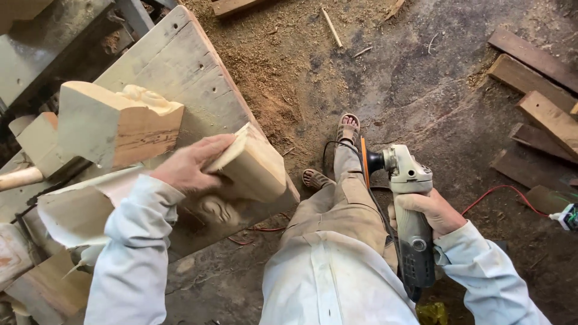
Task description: A person uses an angle grinder with a sanding attachment to smooth and shape a decorative wooden block in a workshop.
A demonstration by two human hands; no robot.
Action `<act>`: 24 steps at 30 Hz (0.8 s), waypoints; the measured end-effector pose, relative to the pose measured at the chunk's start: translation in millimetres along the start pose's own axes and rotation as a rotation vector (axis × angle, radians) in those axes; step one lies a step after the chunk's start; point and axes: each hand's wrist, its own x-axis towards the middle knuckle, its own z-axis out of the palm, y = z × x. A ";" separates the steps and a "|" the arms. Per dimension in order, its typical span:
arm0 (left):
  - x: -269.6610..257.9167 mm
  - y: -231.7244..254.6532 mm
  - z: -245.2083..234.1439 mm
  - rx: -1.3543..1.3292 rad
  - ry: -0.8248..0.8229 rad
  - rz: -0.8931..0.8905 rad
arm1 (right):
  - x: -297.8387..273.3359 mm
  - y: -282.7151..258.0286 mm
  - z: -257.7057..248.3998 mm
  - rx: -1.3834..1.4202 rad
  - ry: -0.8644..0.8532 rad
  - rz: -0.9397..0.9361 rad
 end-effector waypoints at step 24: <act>8.7 -8.7 66.5 0.381 1.004 0.139 | 83.4 -39.4 152.0 -0.262 -0.208 0.089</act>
